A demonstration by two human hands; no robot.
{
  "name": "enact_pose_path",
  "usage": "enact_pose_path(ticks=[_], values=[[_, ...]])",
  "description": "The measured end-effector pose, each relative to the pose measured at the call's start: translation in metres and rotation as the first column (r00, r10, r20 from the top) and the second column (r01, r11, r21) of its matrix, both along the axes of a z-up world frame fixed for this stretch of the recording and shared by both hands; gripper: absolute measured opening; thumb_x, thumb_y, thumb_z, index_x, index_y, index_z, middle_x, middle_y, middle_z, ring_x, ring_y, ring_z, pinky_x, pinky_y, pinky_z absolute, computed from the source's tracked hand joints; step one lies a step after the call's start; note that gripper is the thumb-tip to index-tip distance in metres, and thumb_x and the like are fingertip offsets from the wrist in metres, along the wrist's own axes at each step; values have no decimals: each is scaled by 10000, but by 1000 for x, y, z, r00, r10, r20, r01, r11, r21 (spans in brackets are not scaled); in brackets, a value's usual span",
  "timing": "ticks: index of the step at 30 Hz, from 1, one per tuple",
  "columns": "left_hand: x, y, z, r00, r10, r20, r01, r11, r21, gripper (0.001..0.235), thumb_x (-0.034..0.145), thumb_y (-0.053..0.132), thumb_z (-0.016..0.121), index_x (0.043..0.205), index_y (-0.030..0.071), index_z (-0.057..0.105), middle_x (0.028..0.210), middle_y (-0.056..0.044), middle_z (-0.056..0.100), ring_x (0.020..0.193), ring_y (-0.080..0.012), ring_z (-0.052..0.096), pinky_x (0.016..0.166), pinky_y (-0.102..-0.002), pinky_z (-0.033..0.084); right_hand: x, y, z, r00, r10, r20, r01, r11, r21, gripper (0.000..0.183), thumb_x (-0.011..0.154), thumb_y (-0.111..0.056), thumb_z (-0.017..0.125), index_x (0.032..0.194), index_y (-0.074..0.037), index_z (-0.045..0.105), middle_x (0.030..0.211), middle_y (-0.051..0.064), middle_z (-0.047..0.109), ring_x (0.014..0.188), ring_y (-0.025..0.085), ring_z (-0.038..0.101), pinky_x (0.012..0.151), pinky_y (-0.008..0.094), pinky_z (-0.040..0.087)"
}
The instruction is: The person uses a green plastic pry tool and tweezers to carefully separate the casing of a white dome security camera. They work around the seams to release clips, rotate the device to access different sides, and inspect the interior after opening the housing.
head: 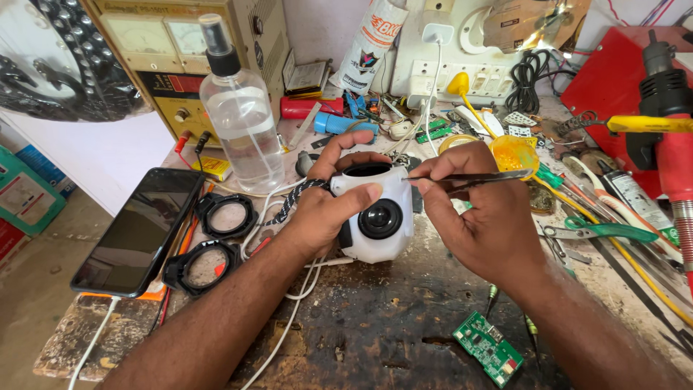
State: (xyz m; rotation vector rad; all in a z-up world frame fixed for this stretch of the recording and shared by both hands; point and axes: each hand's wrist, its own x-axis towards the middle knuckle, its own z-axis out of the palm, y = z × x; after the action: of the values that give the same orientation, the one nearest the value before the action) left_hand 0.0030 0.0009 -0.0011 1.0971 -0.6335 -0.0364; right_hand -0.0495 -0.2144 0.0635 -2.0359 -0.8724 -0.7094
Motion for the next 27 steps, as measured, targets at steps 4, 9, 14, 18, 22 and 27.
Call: enact_pose_path(ticks=[4, 9, 14, 18, 22, 27], values=[[1, -1, 0, 1000, 2, -19, -2, 1000, -6, 723, 885, 161, 749, 1520, 136, 405, 1384, -163, 583, 1242, -241, 611, 1052, -403, 541, -5, 1, 0, 981, -112, 159, 145, 967, -210, 249, 923, 3, 738, 1068, -101, 565, 1062, 127, 757, 860, 193, 775, 716, 299, 607], [1, -1, 0, 999, 13, -34, -13, 1000, 3, 715, 887, 169, 751, 1515, 132, 411, 1383, -165, 589, 1239, -248, 620, 1046, -403, 549, -5, 2, -3, 948, -13, 317, 93, 966, -239, 326, 918, -28, 745, 1174, -63, 546, 1162, 160, 731, 920, 290, 752, 742, 359, 583], [3, -2, 0, 996, -12, -85, 10, 999, -31, 736, 862, 161, 759, 1508, 134, 407, 1372, -167, 588, 1220, -256, 624, 1019, -414, 562, 0, -3, -9, 959, 1, 283, 48, 985, -165, 277, 935, -26, 754, 1152, -91, 594, 1159, 159, 744, 952, 294, 791, 757, 342, 620], [3, -3, 2, 990, -34, -133, 26, 998, -56, 749, 834, 138, 757, 1497, 134, 406, 1356, -176, 592, 1208, -266, 630, 999, -424, 576, 1, -6, -12, 954, -39, 296, 108, 969, -221, 254, 893, -11, 777, 1088, -99, 640, 1140, 150, 779, 808, 263, 765, 675, 356, 590], [1, -3, 4, 985, -50, -164, 39, 997, -73, 747, 828, 129, 747, 1496, 133, 413, 1350, -178, 590, 1198, -274, 634, 984, -430, 586, 3, -12, -7, 945, 14, 328, 61, 974, -217, 276, 892, -3, 767, 1104, -129, 644, 1158, 118, 762, 919, 267, 781, 742, 343, 609], [-2, -1, 5, 986, -79, -145, 67, 994, -85, 752, 839, 137, 755, 1505, 145, 405, 1372, -180, 583, 1223, -277, 628, 1001, -425, 578, -1, -17, -6, 985, 73, 158, -25, 958, -287, 310, 887, 35, 744, 1138, -132, 673, 1261, 133, 753, 766, 199, 709, 608, 299, 579]])
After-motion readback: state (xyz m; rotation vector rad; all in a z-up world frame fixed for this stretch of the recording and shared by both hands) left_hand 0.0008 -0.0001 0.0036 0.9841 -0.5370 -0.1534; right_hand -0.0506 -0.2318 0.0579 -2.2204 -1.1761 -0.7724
